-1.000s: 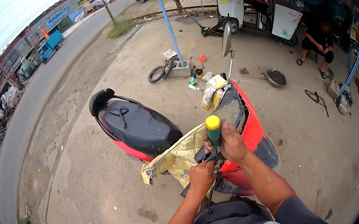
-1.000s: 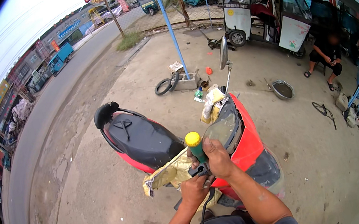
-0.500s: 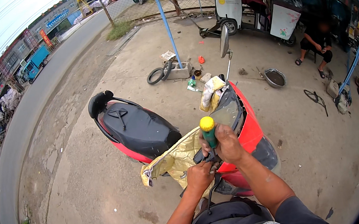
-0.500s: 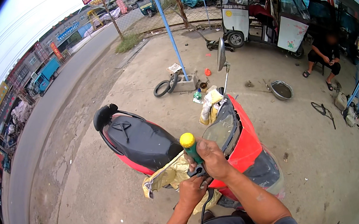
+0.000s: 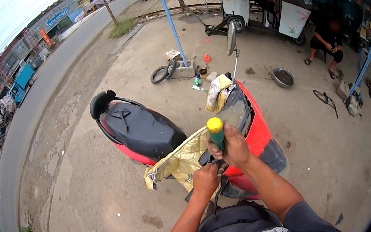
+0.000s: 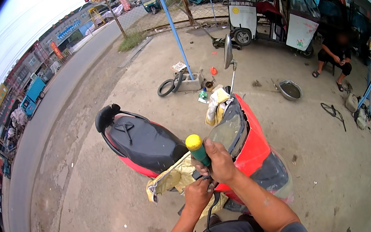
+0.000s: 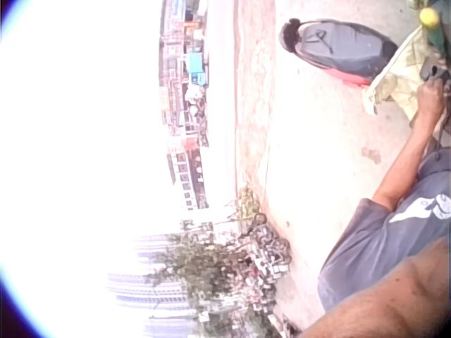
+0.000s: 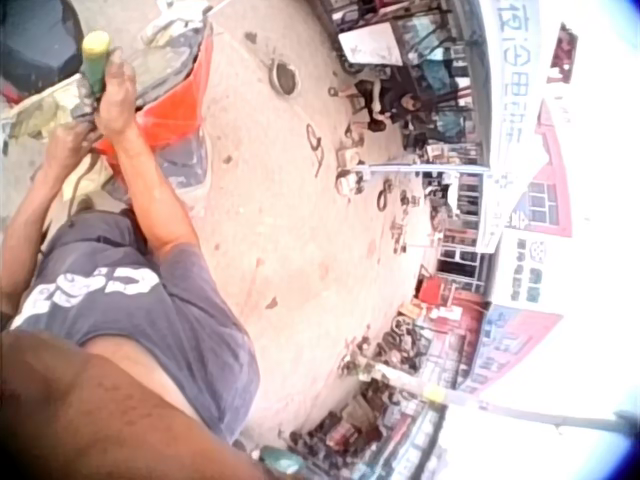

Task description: The person uses a screwdriver to loosen and remove screws from the handlebar area of a red scooter. They then use a wrench to adjust components near the handlebar while holding the scooter steady.

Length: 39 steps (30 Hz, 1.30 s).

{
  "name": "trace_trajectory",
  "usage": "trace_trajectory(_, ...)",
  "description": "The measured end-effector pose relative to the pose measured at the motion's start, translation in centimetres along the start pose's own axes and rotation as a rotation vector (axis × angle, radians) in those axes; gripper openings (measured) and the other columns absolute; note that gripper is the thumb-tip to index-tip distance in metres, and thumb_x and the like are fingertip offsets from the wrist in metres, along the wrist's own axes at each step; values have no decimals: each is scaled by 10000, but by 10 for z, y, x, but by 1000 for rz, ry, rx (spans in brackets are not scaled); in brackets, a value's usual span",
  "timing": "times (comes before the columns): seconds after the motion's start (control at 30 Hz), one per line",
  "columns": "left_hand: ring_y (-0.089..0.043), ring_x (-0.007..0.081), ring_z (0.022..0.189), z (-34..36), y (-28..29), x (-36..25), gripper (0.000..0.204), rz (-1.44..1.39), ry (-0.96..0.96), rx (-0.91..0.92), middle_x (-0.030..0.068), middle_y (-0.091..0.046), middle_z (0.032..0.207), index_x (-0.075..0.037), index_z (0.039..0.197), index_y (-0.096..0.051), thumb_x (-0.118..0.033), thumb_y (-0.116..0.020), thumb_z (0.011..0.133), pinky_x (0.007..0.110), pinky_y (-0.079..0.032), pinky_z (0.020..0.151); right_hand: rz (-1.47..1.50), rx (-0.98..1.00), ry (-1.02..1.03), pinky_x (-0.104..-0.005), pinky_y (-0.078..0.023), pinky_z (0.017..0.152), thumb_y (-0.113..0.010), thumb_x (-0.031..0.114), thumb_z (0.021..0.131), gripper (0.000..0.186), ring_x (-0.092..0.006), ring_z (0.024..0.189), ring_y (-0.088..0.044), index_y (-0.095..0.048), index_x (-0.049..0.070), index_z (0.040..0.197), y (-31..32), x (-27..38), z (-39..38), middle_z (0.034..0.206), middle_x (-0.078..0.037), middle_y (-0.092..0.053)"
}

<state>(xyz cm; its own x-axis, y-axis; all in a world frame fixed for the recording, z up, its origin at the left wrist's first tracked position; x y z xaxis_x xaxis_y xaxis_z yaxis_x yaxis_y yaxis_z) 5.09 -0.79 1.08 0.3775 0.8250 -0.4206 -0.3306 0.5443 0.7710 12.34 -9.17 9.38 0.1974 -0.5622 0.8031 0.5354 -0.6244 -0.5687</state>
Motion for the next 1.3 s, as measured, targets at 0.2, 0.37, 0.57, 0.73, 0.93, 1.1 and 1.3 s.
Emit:
trace_trajectory(0.2,-660,329,604,0,0,-1,160,1,3,4,113,-634,697,-63,806,-695,-147,-815,742,443,-523,524,-73,46,135,-254,-470,581,-580,609,988,632,-114,718,-531,-495,24,1212,-9,15,1,888,-64,-559)
trace_trajectory(0.37,-658,333,606,4,7,-4,161,-68,6,28,126,-636,699,-54,791,-690,-134,-813,726,448,-523,533,-182,-73,121,-296,-517,660,-532,604,1014,620,-132,738,-565,-566,-2,1139,0,13,0,892,-63,-582)
trace_trajectory(0.57,-661,344,620,2,5,-1,135,-55,8,-4,101,-633,723,-73,798,-669,-145,-777,761,461,-529,533,-47,-82,66,-271,-463,596,-439,664,1022,717,-134,685,-532,-597,-35,1012,2,5,-2,815,-62,-558)
trace_trajectory(0.73,-656,349,617,4,9,-6,146,-44,20,-27,108,-615,706,-70,798,-668,-134,-791,755,464,-518,526,-57,-151,73,-222,-346,503,-418,665,1032,712,-100,602,-466,-584,-25,976,8,3,0,740,-53,-528)
trace_trajectory(0.93,-635,347,605,2,8,-6,181,-32,-7,-35,115,-588,691,-55,840,-675,-102,-815,736,452,-502,518,-71,-132,101,-217,-327,487,-402,653,1045,701,-90,578,-451,-589,-18,968,4,3,1,721,-50,-527)
trace_trajectory(1.1,-625,328,595,3,13,-10,174,-24,-41,-74,112,-587,685,-53,849,-679,-89,-812,743,443,-488,515,-131,-97,114,-216,-311,483,-383,651,1051,712,-84,571,-442,-600,-21,958,-4,13,0,720,-40,-531)
trace_trajectory(1.3,-635,320,606,0,15,-16,150,10,-49,-65,110,-606,704,-39,876,-688,-83,-800,787,426,-489,522,-53,-91,122,-214,-300,479,-358,710,1024,739,-78,560,-406,-576,11,926,-4,21,-1,720,-29,-502)
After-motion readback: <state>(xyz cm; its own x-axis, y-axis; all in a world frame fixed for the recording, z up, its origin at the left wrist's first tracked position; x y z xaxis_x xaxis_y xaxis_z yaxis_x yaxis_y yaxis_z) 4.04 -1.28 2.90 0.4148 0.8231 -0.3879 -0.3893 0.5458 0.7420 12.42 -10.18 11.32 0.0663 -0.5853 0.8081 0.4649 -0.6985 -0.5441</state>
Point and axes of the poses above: each hand's wrist, its own z-axis towards the middle knuckle, its own y-axis out of the back of the hand, x = y × z, the point moved 8 cm from there along z, towards the middle knuckle
